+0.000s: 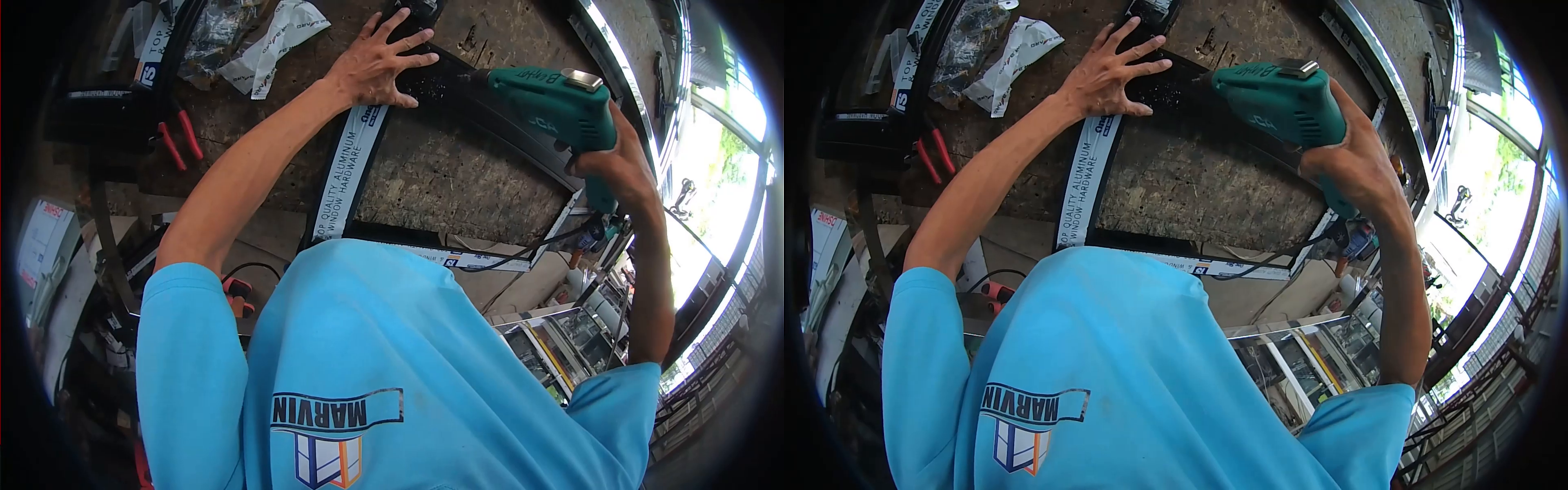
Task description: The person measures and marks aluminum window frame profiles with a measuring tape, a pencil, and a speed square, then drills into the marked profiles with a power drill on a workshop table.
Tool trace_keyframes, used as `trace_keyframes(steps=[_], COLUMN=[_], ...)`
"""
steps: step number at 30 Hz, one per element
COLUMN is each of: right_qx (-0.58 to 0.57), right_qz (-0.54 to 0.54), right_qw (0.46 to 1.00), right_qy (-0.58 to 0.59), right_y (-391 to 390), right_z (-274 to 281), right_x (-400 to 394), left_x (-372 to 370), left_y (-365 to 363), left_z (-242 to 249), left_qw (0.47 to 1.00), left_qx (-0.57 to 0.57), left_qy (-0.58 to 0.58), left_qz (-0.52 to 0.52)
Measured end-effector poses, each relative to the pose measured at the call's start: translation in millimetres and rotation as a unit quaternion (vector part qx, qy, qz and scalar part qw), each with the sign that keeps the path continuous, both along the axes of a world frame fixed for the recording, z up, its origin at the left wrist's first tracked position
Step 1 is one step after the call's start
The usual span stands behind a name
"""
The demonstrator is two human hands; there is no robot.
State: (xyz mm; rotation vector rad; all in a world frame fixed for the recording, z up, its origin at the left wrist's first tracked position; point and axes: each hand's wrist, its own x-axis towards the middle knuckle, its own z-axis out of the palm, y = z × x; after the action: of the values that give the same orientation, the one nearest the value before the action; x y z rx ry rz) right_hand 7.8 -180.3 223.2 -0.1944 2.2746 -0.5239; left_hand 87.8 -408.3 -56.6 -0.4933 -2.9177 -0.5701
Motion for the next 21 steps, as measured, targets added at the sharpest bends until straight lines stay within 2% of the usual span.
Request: trace_keyframes(steps=[2,4,10,21], right_qx=[0.005,0.041,0.027,0.021], right_qz=[0.019,0.032,0.057,0.052], right_qw=[0.999,0.998,0.995,0.997], right_qy=[0.032,0.043,0.071,0.051], right_y=[2.5,3.2,7.9,3.3], right_z=[-7.6,-11.9,-21.6,-24.8], right_x=[-6.8,-12.2,-12.2,-14.1], left_x=[1.6,1.9,1.6,1.8], left_y=[1.3,1.2,0.7,1.0], left_z=[4.9,5.3,2.7,1.6], left_qw=[0.998,0.999,0.999,0.999], left_qx=[-0.019,-0.014,-0.002,0.004], left_qy=[-0.051,-0.047,-0.042,-0.048], left_qz=[0.013,0.015,0.013,0.016])
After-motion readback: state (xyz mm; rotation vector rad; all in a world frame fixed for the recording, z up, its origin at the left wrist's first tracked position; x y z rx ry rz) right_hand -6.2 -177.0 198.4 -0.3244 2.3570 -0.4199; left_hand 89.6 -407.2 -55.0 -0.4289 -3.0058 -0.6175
